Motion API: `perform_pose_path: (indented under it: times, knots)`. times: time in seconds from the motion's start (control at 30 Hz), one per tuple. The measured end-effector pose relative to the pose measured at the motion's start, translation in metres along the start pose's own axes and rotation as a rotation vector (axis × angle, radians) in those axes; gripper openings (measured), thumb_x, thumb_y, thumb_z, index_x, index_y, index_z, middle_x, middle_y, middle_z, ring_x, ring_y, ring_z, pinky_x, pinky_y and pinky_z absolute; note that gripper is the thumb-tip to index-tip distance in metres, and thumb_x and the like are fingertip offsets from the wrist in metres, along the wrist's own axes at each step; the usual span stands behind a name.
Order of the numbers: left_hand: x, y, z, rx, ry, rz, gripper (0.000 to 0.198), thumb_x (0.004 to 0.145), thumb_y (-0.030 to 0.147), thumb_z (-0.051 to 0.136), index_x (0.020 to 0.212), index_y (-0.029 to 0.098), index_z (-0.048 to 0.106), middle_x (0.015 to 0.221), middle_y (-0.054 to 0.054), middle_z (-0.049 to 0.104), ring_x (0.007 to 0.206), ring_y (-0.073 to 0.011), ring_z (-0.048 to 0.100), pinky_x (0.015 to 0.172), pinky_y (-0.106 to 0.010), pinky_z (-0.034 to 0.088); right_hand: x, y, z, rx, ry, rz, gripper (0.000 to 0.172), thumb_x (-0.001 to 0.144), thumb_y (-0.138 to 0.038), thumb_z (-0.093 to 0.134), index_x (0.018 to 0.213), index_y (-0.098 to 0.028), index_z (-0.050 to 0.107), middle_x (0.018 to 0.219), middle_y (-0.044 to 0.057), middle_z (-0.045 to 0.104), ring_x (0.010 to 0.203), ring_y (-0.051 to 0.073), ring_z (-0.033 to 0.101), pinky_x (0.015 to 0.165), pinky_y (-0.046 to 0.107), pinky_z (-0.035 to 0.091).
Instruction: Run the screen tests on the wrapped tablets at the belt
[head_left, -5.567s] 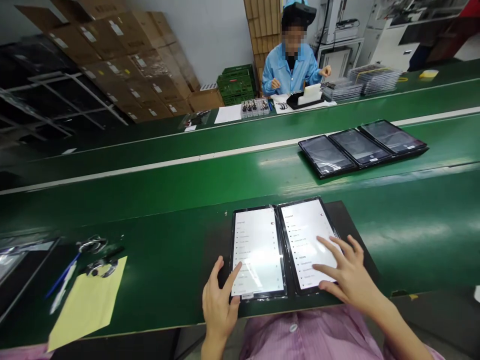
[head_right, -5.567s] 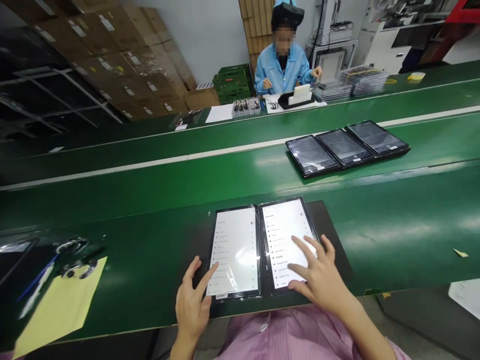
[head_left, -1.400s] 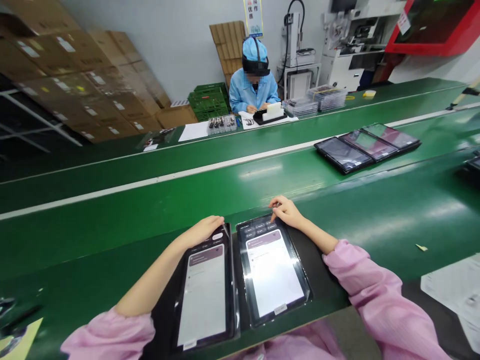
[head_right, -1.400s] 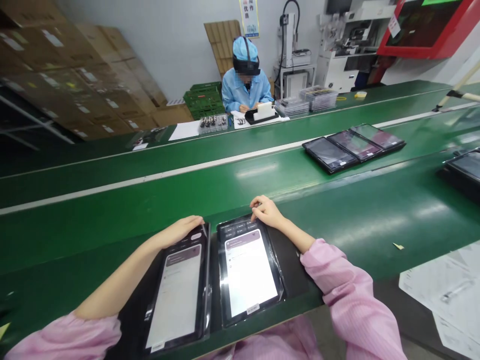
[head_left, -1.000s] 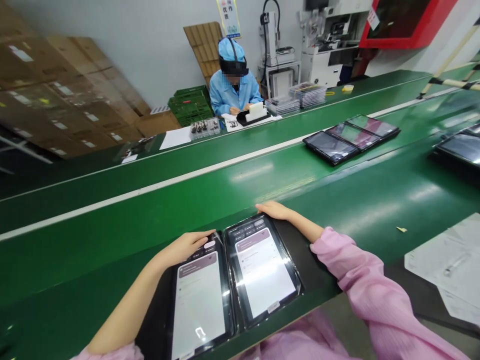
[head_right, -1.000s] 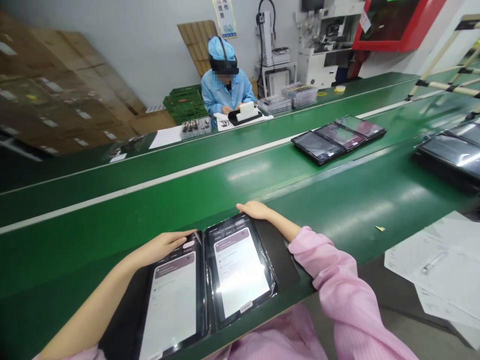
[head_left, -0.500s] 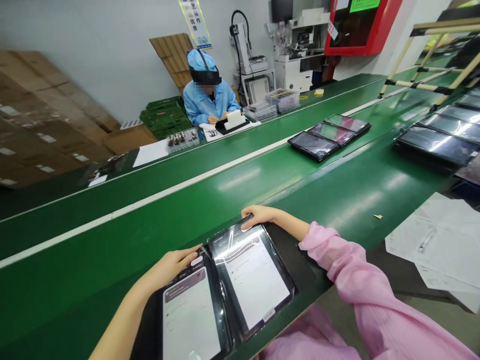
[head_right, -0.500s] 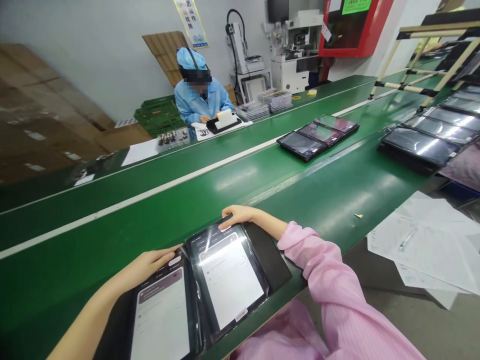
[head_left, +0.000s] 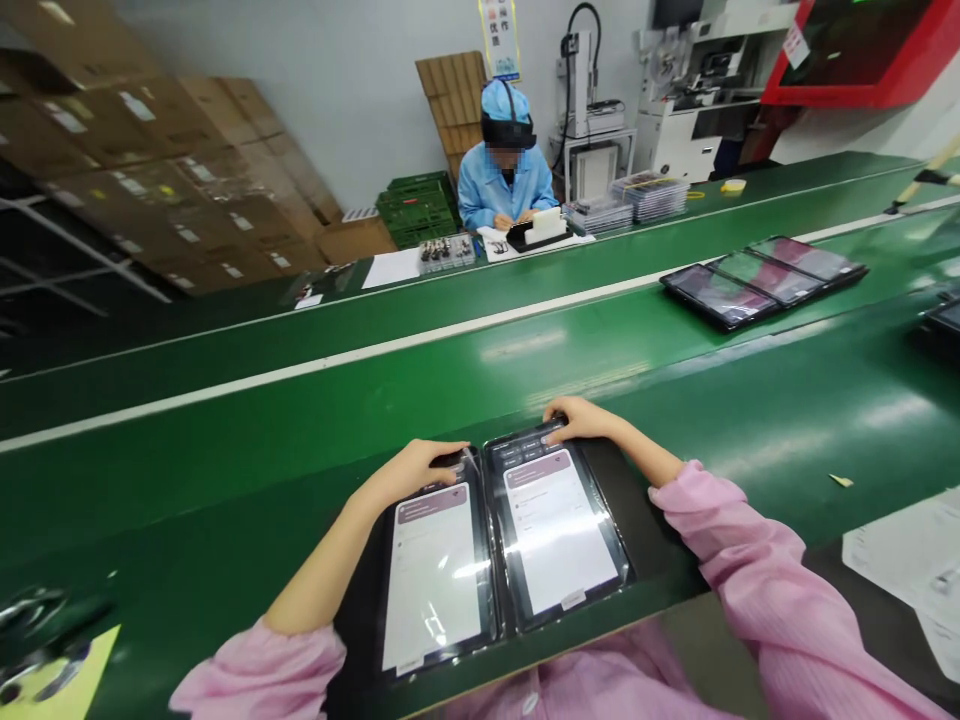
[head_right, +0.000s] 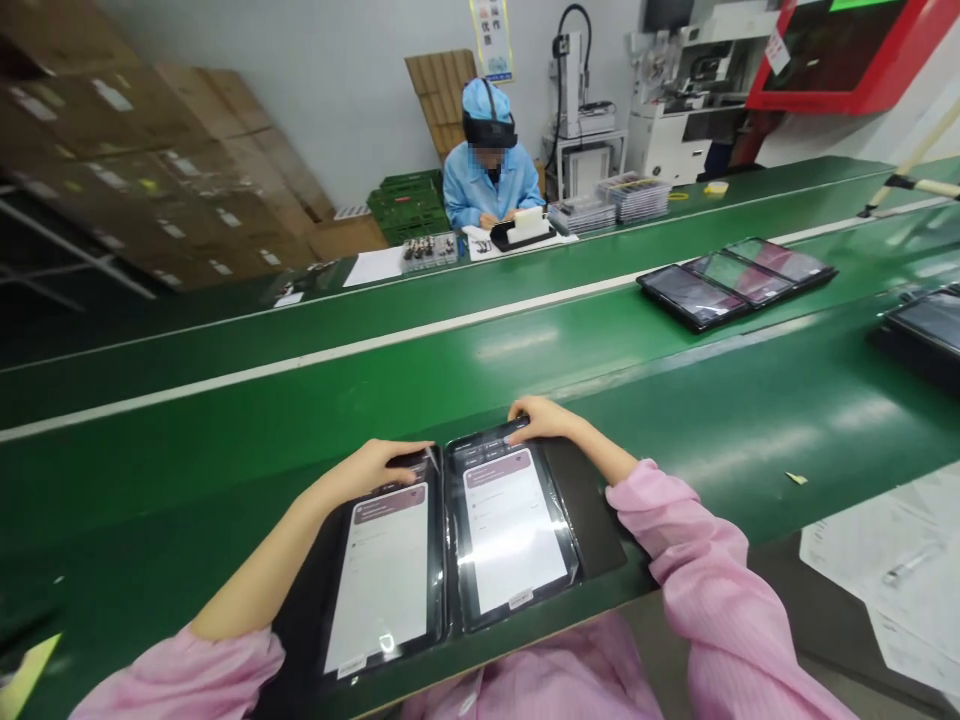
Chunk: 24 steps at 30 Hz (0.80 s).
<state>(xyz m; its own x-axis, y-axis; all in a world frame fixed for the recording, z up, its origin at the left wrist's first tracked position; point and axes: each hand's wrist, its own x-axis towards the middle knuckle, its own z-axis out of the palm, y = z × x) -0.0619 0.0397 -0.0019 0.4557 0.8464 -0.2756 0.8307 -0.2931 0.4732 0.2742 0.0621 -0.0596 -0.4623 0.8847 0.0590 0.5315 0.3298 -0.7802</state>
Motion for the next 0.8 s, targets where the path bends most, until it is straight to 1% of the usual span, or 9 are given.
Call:
perform_pose_path:
  times: [0.07, 0.17, 0.3, 0.37, 0.43, 0.5, 0.57, 0.67, 0.8]
  knots:
    - [0.0, -0.005, 0.003, 0.045, 0.176, -0.052, 0.039, 0.086, 0.033, 0.049, 0.113, 0.024, 0.075, 0.116, -0.004, 0.075, 0.111, -0.0283, 0.069, 0.1, -0.04, 0.052, -0.002, 0.003, -0.005, -0.051, 0.144, 0.034, 0.015, 0.082, -0.025, 0.073, 0.092, -0.019, 0.064, 0.092, 0.005, 0.066, 0.084, 0.021, 0.061, 0.079, 0.033, 0.048]
    - [-0.016, -0.007, 0.009, 0.098, 0.351, -0.06, 0.046, 0.096, 0.033, 0.036, 0.127, 0.021, 0.067, 0.132, -0.009, 0.067, 0.125, -0.0278, 0.062, 0.109, -0.045, 0.047, -0.022, 0.007, -0.007, -0.105, 0.309, 0.063, 0.007, 0.09, -0.022, 0.061, 0.096, -0.02, 0.063, 0.098, 0.009, 0.063, 0.095, 0.025, 0.06, 0.09, 0.042, 0.046]
    - [-0.048, 0.002, 0.026, 0.211, 0.319, 0.143, 0.047, 0.097, 0.047, 0.043, 0.136, 0.025, 0.059, 0.152, -0.011, 0.05, 0.135, -0.0293, 0.053, 0.112, -0.052, 0.043, -0.077, 0.014, 0.017, -0.178, 0.485, 0.107, 0.016, 0.091, -0.034, 0.062, 0.102, -0.024, 0.064, 0.114, 0.012, 0.057, 0.113, 0.034, 0.051, 0.097, 0.053, 0.043]
    - [-0.061, 0.006, 0.036, 0.257, 0.339, 0.179, 0.046, 0.097, 0.048, 0.045, 0.133, 0.025, 0.06, 0.149, -0.012, 0.053, 0.133, -0.0312, 0.054, 0.112, -0.058, 0.04, -0.103, 0.016, 0.035, -0.199, 0.56, 0.127, 0.019, 0.093, -0.04, 0.059, 0.103, -0.026, 0.066, 0.121, 0.013, 0.053, 0.117, 0.035, 0.049, 0.097, 0.055, 0.042]
    - [-0.076, 0.009, 0.045, 0.224, 0.42, 0.181, 0.04, 0.098, 0.047, 0.044, 0.12, 0.024, 0.067, 0.131, -0.011, 0.068, 0.119, -0.0293, 0.064, 0.107, -0.055, 0.045, -0.118, 0.013, 0.045, -0.196, 0.624, 0.126, 0.021, 0.095, -0.042, 0.054, 0.099, -0.026, 0.067, 0.122, 0.013, 0.051, 0.118, 0.034, 0.049, 0.097, 0.054, 0.042]
    - [-0.094, 0.01, 0.054, 0.074, 0.497, 0.134, 0.035, 0.098, 0.045, 0.045, 0.105, 0.024, 0.071, 0.096, -0.006, 0.077, 0.087, -0.0226, 0.072, 0.089, -0.041, 0.056, -0.124, 0.004, 0.046, -0.173, 0.717, 0.095, 0.024, 0.098, -0.041, 0.05, 0.094, -0.025, 0.067, 0.115, 0.012, 0.055, 0.114, 0.033, 0.051, 0.096, 0.051, 0.043]
    - [-0.115, 0.011, 0.065, -0.177, 0.569, 0.051, 0.034, 0.099, 0.044, 0.044, 0.095, 0.023, 0.07, 0.062, 0.001, 0.068, 0.053, -0.0157, 0.062, 0.063, -0.03, 0.055, -0.124, -0.009, 0.041, -0.121, 0.783, 0.024, 0.025, 0.1, -0.038, 0.046, 0.089, -0.025, 0.064, 0.101, 0.01, 0.059, 0.103, 0.029, 0.056, 0.09, 0.046, 0.046]
    - [-0.143, 0.015, 0.083, -0.441, 0.702, -0.013, 0.038, 0.101, 0.041, 0.036, 0.091, 0.022, 0.067, 0.042, 0.007, 0.048, 0.038, -0.0136, 0.047, 0.053, -0.027, 0.049, -0.123, -0.03, 0.033, -0.059, 0.693, -0.137, 0.029, 0.103, -0.033, 0.042, 0.081, -0.024, 0.06, 0.088, 0.007, 0.061, 0.087, 0.024, 0.059, 0.08, 0.039, 0.048]
    - [-0.156, 0.02, 0.1, -0.064, 0.765, 0.091, 0.027, 0.097, 0.04, 0.048, 0.101, 0.023, 0.069, 0.076, 0.0, 0.072, 0.069, -0.0181, 0.067, 0.076, -0.033, 0.052, -0.124, -0.043, 0.032, -0.091, 0.478, -0.322, 0.036, 0.105, -0.036, 0.039, 0.08, -0.023, 0.062, 0.092, 0.006, 0.062, 0.086, 0.022, 0.059, 0.078, 0.038, 0.048]
